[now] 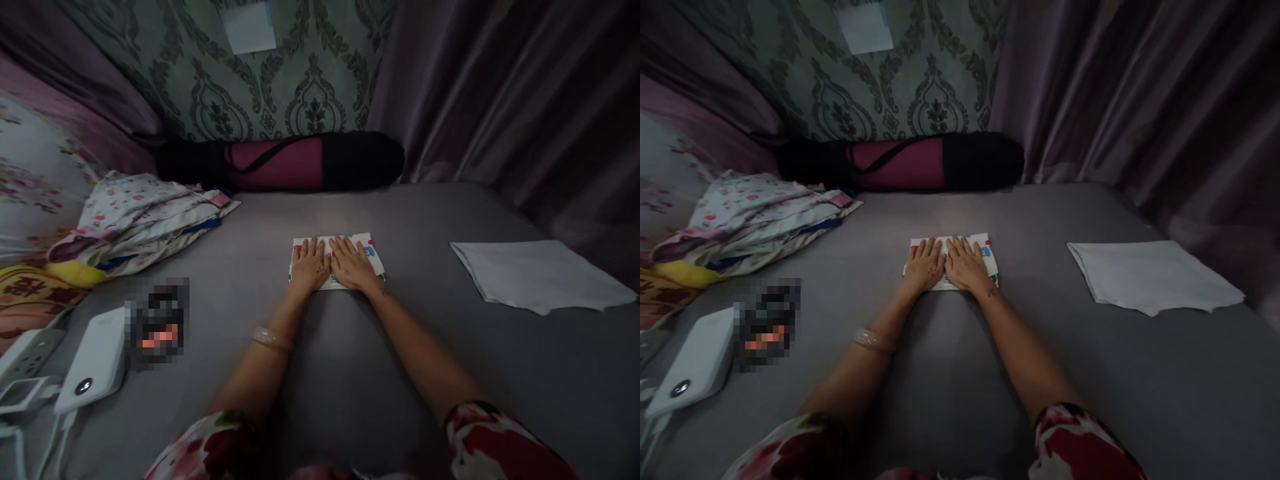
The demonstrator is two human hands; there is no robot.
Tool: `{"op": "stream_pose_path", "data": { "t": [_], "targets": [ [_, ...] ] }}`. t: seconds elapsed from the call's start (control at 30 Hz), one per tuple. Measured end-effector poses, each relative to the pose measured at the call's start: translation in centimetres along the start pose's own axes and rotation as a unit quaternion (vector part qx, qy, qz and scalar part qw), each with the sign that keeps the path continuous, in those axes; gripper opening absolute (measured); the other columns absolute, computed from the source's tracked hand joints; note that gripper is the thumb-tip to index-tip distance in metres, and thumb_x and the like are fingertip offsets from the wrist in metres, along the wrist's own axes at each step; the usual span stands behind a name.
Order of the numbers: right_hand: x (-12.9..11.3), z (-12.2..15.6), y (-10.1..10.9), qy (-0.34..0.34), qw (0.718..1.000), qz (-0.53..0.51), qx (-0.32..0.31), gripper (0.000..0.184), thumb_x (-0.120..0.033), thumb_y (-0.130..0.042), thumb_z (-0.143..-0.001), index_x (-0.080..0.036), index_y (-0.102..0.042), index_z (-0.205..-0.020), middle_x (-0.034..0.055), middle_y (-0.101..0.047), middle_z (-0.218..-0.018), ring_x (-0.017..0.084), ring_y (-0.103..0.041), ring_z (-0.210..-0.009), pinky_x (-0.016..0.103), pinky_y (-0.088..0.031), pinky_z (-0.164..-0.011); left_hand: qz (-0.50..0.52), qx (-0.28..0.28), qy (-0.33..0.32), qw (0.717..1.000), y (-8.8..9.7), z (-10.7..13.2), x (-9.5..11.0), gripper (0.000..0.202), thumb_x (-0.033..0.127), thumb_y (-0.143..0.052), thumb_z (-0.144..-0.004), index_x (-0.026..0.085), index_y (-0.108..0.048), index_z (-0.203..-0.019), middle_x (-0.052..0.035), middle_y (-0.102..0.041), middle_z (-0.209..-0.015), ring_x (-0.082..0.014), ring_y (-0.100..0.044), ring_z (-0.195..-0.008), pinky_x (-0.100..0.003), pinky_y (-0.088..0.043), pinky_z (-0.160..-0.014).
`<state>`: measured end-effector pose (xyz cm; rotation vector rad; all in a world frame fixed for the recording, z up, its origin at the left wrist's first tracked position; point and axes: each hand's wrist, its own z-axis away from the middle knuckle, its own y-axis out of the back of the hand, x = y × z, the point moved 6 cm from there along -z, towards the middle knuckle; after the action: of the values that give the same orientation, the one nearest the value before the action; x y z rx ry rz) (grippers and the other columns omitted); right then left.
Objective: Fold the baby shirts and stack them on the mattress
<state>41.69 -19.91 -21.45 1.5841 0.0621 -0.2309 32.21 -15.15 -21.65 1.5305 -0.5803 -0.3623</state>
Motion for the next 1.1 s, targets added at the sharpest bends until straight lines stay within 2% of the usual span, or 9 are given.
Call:
{"op": "stream_pose_path", "data": {
  "t": [0.2,0.33,0.43,0.57,0.77,1.0,1.1],
  "targets": [
    [0.0,0.1,0.1,-0.002,1.0,-0.008,-0.004,0.059,-0.032,-0.022,-0.098,-0.011,-0.025,-0.153,0.0073,-0.021,-0.158,0.024,-0.016,-0.146,0.05,-0.009,-0.118,0.0,-0.003,-0.012,1.0,0.0,0.1,0.0,0.056,0.041,-0.024,-0.099,0.022,-0.029,-0.151,-0.0081,-0.029,-0.157,-0.0293,-0.025,-0.144,-0.05,-0.018,-0.118],
    [-0.1,0.1,0.5,-0.004,1.0,-0.018,0.001,0.058,-0.029,-0.024,-0.097,-0.011,-0.027,-0.152,0.0075,-0.023,-0.158,0.025,-0.018,-0.145,0.05,-0.01,-0.118,0.001,0.0,-0.016,1.0,0.2,0.2,0.1,0.053,0.041,-0.025,-0.099,0.027,-0.033,-0.149,-0.0076,-0.029,-0.157,-0.031,-0.026,-0.144,-0.052,-0.019,-0.117],
    [-0.3,-0.1,1.1,-0.011,1.0,-0.025,0.008,0.056,-0.028,-0.025,-0.097,-0.011,-0.033,-0.15,0.0091,-0.028,-0.156,0.025,-0.021,-0.144,0.05,-0.011,-0.118,0.005,0.009,-0.02,1.0,0.7,0.2,0.3,0.052,0.04,-0.026,-0.099,0.024,-0.038,-0.147,-0.0095,-0.032,-0.155,-0.0309,-0.028,-0.143,-0.052,-0.021,-0.116],
    [-1.0,-0.4,1.9,0.017,0.998,-0.008,0.066,0.056,-0.026,-0.027,-0.096,-0.009,-0.036,-0.148,0.0099,-0.025,-0.157,0.023,-0.015,-0.146,0.046,-0.005,-0.119,0.005,0.058,-0.02,0.998,1.6,0.1,0.1,0.051,0.033,-0.024,-0.099,0.016,-0.04,-0.145,-0.0096,-0.033,-0.155,-0.0272,-0.022,-0.145,-0.051,-0.017,-0.118],
    [-1.0,-0.8,0.3,0.017,0.999,-0.018,0.027,0.058,-0.027,-0.025,-0.096,-0.005,-0.03,-0.15,0.0113,-0.027,-0.156,0.023,-0.02,-0.144,0.043,-0.012,-0.118,0.034,-0.006,0.001,0.999,0.1,-0.6,-0.7,0.053,0.034,-0.025,-0.099,0.013,-0.037,-0.146,-0.0082,-0.034,-0.155,-0.0264,-0.028,-0.143,-0.047,-0.021,-0.118],
    [-0.8,-0.8,0.5,0.015,0.999,-0.027,0.022,0.058,-0.028,-0.024,-0.097,-0.007,-0.03,-0.15,0.01,-0.027,-0.157,0.022,-0.02,-0.144,0.043,-0.012,-0.118,0.033,-0.007,-0.001,0.999,0.5,-0.4,-0.6,0.054,0.035,-0.024,-0.099,0.013,-0.037,-0.146,-0.0086,-0.032,-0.155,-0.0264,-0.028,-0.143,-0.047,-0.021,-0.118],
    [-0.3,-0.9,1.0,0.008,0.999,-0.031,0.031,0.058,-0.027,-0.024,-0.097,-0.007,-0.029,-0.15,0.0102,-0.026,-0.157,0.021,-0.019,-0.145,0.043,-0.01,-0.119,0.019,0.025,-0.01,0.999,1.1,-0.2,-0.5,0.054,0.036,-0.02,-0.1,0.013,-0.039,-0.145,-0.0095,-0.034,-0.154,-0.0249,-0.026,-0.144,-0.046,-0.019,-0.119]
  ]
}}
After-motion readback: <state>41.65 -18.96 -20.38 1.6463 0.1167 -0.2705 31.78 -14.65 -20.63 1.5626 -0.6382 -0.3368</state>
